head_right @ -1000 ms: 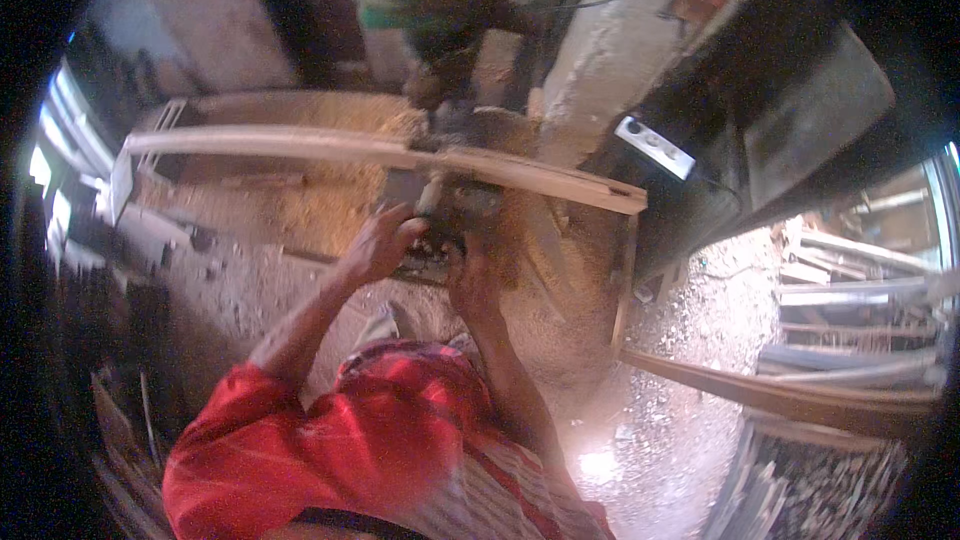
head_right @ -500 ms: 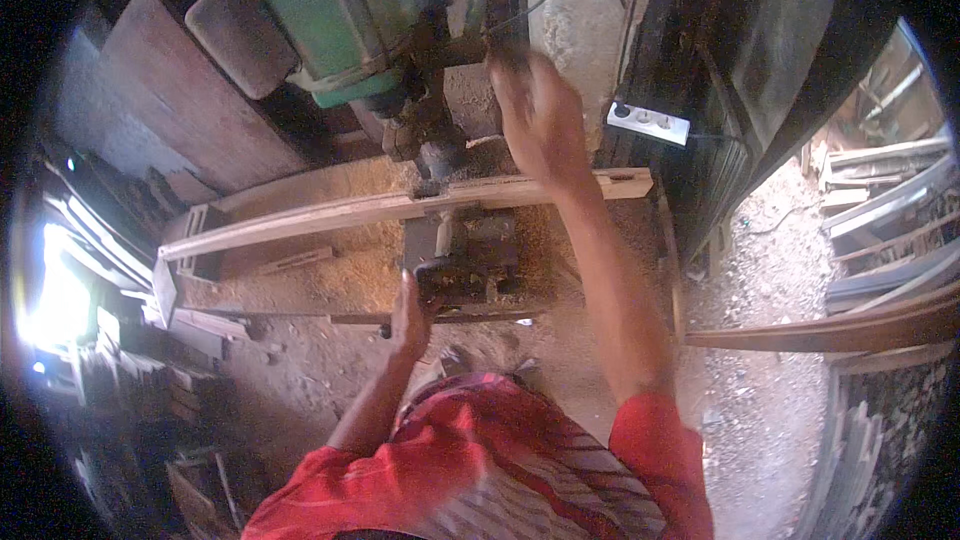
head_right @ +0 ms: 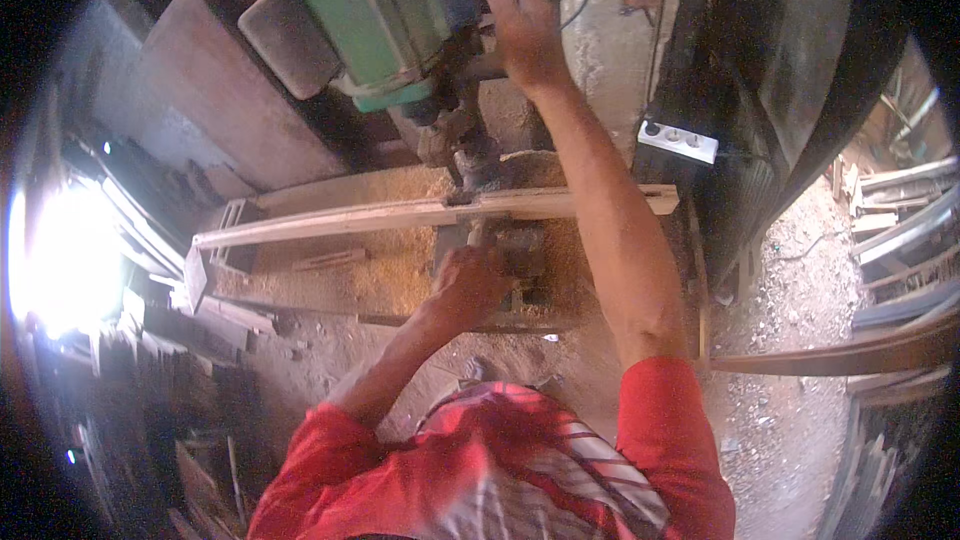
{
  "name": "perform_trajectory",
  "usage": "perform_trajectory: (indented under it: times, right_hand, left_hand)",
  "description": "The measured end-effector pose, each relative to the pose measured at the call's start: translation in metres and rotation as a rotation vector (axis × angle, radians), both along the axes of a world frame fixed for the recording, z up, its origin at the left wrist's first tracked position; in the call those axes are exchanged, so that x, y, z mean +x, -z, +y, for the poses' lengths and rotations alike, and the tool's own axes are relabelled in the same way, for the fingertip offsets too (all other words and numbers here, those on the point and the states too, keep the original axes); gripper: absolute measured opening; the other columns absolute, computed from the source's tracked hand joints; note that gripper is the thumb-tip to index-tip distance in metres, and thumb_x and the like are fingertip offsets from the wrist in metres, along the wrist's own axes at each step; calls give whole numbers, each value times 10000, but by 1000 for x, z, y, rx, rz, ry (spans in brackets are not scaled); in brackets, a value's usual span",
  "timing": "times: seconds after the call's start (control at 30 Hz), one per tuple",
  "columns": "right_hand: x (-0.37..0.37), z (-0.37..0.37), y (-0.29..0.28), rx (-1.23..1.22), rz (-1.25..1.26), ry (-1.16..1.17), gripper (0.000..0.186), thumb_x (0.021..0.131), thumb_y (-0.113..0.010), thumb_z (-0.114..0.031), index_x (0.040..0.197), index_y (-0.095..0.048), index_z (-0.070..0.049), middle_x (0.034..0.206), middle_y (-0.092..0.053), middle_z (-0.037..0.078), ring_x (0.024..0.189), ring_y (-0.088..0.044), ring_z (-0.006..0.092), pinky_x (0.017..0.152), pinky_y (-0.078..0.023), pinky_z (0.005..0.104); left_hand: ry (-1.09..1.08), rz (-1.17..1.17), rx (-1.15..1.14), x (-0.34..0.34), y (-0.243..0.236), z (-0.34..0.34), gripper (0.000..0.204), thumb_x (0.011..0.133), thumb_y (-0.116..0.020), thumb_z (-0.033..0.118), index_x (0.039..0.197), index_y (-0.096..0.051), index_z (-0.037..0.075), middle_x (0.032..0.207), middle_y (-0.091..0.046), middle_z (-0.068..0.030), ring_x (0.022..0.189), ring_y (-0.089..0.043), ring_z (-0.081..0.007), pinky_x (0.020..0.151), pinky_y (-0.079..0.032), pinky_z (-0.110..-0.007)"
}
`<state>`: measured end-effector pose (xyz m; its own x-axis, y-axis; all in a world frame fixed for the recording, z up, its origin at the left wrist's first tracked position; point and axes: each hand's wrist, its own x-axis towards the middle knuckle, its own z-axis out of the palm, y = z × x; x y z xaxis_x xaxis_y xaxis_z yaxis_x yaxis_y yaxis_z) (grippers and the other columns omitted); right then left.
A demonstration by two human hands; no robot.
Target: The person uses a woodworking machine to process a wooden board, turning a handwheel to adjust the machine and pulling a lever to engage the cutter. The person then carries the processed board to another area and places it onto a stack of similar wooden components.
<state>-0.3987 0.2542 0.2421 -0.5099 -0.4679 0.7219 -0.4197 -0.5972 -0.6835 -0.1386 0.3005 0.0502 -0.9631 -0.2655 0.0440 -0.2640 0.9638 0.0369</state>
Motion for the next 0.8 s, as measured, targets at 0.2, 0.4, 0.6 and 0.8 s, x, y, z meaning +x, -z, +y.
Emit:
perform_trajectory:
  times: [0.2, 0.4, 0.6, 0.8]
  right_hand:
    - [1, 25, -11, 31, -103, -282, 608, 947, -585, -570, 1109, -686, 7, 923, -664, 59, 832, -593, 169, 809, -484, 342]
    - [15, 26, -41, 143, -153, -477, 412, 988, -596, -379, 1165, -680, -17, 1076, -686, 5, 968, -625, 111, 877, -466, 270]
    - [15, 28, -49, 226, -326, -498, 356, 945, -660, -328, 1147, -686, -36, 1052, -699, 26, 950, -644, 113, 865, -488, 276]
    - [16, 30, -48, 62, -106, -312, 382, 927, -703, -263, 1168, -654, 29, 1056, -683, 41, 994, -627, 135, 879, -495, 290]
  left_hand:
    - [94, 398, 448, 16, -61, 29, 564, 856, -733, 328, 1256, -534, -16, 1269, -525, -244, 1197, -499, -395, 977, -417, -486]
    - [-421, 423, 534, 52, 6, 12, 649, 888, -703, 317, 1353, -432, -47, 1305, -463, -284, 1185, -490, -449, 1006, -413, -483]
    - [-242, 417, 556, 37, -28, 19, 671, 848, -740, 302, 1356, -457, -34, 1281, -526, -243, 1196, -502, -426, 1019, -414, -497]
    - [-171, 571, 607, 49, -31, 31, 612, 825, -762, 204, 1336, -496, -1, 1332, -526, -259, 1230, -538, -411, 1015, -456, -460]
